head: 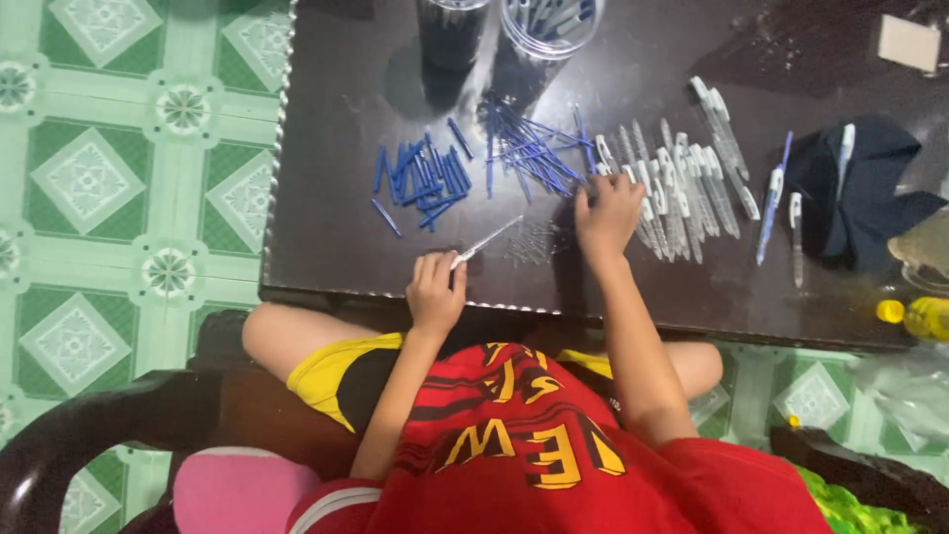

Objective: The person sits at a table and assembles pens by inserting blue ink cartridges into clear pen bodies. They pick up a pen body, insert a cartridge, and place the assembled pen into a clear container on the table.

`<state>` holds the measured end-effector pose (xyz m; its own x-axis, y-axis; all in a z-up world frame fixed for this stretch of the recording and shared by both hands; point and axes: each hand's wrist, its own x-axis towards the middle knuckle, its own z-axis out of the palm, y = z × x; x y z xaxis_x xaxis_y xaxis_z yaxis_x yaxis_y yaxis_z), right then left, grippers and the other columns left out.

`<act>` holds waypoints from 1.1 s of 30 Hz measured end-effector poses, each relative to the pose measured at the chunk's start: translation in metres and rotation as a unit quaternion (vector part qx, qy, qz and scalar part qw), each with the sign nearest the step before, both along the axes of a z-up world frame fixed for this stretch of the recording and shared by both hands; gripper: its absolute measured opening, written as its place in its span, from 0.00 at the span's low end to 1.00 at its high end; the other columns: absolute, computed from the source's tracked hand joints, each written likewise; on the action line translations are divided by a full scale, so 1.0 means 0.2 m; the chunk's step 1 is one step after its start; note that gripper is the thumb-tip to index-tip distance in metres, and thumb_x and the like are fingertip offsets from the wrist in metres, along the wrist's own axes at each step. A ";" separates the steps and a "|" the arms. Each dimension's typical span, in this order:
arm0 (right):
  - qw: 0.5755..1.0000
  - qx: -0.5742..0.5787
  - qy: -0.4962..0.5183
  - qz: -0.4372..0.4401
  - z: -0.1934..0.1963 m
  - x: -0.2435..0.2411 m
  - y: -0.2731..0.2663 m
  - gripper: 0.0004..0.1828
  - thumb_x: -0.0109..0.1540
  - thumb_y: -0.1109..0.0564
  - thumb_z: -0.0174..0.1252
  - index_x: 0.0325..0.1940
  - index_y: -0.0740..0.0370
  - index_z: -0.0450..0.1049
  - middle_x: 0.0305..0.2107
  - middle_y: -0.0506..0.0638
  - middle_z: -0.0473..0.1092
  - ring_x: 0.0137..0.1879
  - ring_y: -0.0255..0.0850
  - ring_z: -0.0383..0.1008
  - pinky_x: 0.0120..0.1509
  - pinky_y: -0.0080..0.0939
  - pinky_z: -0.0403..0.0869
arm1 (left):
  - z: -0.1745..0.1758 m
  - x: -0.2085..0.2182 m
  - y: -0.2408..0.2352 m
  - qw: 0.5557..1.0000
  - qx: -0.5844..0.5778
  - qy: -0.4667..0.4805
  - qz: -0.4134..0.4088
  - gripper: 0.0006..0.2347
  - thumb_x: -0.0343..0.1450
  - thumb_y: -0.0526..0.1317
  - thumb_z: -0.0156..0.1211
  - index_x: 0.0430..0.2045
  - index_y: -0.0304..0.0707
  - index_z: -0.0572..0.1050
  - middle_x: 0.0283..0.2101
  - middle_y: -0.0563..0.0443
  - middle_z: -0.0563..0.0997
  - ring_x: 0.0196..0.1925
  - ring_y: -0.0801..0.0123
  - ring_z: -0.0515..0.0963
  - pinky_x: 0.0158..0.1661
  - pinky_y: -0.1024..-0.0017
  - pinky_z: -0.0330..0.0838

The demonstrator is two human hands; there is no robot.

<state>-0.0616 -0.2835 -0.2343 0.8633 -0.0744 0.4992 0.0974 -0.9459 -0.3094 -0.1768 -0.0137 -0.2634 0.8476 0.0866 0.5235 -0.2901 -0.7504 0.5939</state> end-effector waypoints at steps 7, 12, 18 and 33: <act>0.996 -0.035 0.080 -0.026 -0.12 -0.06 -0.03 0.09 0.54 0.58 0.72 0.36 0.52 0.79 0.35 0.47 0.71 0.47 0.51 0.72 0.50 0.53 0.72 | -0.01 0.06 0.09 0.985 0.094 -0.030 0.143 0.10 0.69 0.48 0.68 0.35 0.46 0.79 0.40 0.52 0.75 0.42 0.57 0.74 0.40 0.62 0.72; 0.994 0.010 0.102 -0.044 -0.11 -0.13 0.04 0.09 0.54 0.58 0.72 0.35 0.53 0.79 0.35 0.47 0.70 0.49 0.50 0.69 0.49 0.51 0.71 | 0.04 0.13 0.24 0.963 0.057 0.046 0.261 0.12 0.69 0.39 0.67 0.42 0.38 0.74 0.31 0.53 0.71 0.36 0.54 0.73 0.43 0.55 0.64; 0.991 0.013 0.123 -0.043 -0.11 -0.17 0.07 0.08 0.53 0.58 0.70 0.35 0.50 0.79 0.39 0.45 0.70 0.51 0.48 0.68 0.48 0.49 0.70 | 0.02 0.30 0.21 0.967 0.115 0.088 0.211 0.11 0.67 0.39 0.69 0.40 0.38 0.79 0.31 0.55 0.76 0.40 0.58 0.74 0.49 0.55 0.60; 0.948 0.024 -0.164 -0.271 -0.13 -0.30 -1.14 0.07 0.57 0.62 0.64 0.34 0.50 0.76 0.31 0.50 0.70 0.41 0.49 0.67 0.52 0.47 0.60 | 0.05 0.21 0.22 0.980 -0.112 0.069 0.146 0.15 0.74 0.35 0.62 0.54 0.32 0.69 0.44 0.45 0.79 0.49 0.54 0.76 0.54 0.60 0.67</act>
<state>-0.1217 -0.5123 -0.2601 0.4908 -0.4924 0.7188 -0.3005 -0.8700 -0.3908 -0.1356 0.0298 -0.2541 0.8309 0.4359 0.3457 0.0124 -0.6358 0.7718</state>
